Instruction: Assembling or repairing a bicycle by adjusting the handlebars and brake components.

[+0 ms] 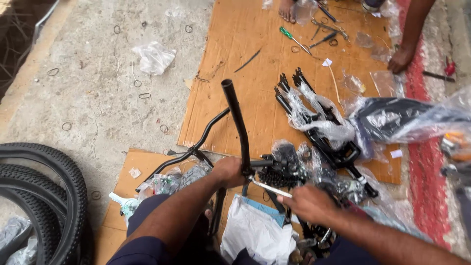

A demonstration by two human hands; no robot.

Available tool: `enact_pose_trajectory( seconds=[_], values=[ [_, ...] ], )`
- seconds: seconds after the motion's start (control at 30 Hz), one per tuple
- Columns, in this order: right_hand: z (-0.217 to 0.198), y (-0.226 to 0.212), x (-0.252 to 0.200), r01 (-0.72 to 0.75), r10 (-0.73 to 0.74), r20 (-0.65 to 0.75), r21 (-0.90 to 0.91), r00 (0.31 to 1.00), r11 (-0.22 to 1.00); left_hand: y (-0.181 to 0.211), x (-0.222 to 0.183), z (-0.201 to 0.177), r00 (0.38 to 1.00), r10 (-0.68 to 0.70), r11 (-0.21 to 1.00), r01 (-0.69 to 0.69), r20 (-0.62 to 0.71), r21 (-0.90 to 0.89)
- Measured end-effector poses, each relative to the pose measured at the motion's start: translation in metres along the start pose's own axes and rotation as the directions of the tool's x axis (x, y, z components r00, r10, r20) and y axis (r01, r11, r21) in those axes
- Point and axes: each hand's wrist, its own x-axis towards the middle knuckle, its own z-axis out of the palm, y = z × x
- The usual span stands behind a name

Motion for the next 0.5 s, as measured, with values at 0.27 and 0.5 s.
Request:
enact_pose_trajectory(
  seconds=[0.27, 0.5],
  values=[
    [0.142, -0.011, 0.085, 0.240, -0.026, -0.381, 0.527, 0.924, 0.815, -0.009, -0.009, -0.004, 0.996, 0.040, 0.991, -0.050, -0.082, -0.121],
    [0.211, -0.089, 0.177, 0.509, 0.221, -0.688, 0.680, 0.691, 0.528, -0.002, -0.007, 0.003, 0.988, -0.006, 0.997, -0.006, -0.154, -0.076]
  ],
)
